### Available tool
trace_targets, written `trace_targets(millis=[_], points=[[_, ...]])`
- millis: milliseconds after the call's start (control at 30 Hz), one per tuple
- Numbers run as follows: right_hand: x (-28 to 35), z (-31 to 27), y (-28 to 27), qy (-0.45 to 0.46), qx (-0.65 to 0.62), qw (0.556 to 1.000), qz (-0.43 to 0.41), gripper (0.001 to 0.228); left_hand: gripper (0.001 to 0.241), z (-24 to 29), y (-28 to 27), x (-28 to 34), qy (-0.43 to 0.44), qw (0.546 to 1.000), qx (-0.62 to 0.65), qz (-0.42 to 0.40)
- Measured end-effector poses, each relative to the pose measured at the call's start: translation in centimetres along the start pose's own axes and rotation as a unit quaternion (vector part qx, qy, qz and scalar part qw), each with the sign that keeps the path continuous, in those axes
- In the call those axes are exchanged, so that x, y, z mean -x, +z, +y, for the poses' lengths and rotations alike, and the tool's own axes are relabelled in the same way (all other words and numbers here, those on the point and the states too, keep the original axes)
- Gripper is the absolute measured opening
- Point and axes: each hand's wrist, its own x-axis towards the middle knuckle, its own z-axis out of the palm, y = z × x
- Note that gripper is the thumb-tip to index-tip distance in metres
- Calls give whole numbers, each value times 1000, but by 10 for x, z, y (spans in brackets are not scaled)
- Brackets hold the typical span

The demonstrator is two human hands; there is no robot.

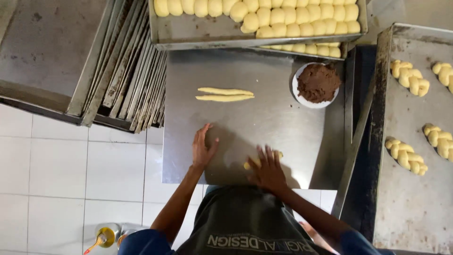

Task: The person is rolling out dough strips and braiding them together to form loaves.

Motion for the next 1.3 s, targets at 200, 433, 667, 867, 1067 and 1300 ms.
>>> trace_targets(millis=[200, 433, 667, 867, 1067, 1300], points=[[-131, 47, 11, 159, 15, 976, -151, 85, 64, 20, 19, -14, 38, 999, 4, 12], [-210, 126, 39, 224, -12, 975, 11, 77, 66, 28, 76, -40, 46, 999, -4, -16], [-129, 129, -27, 141, -145, 979, -7, 57, 81, 17, 93, -68, 118, 984, -88, -97], [-90, 134, 0, 130, -150, 979, 41, 42, 42, 2, 92, -74, 177, 961, -149, -153], [-77, 107, -3, 99, -62, 992, -49, 48, 38, 15, 65, -22, 204, 956, -173, -121], [-160, 94, 64, 166, 98, 981, -8, 76, 86, 65, 146, -67, -29, 996, 61, -53]])
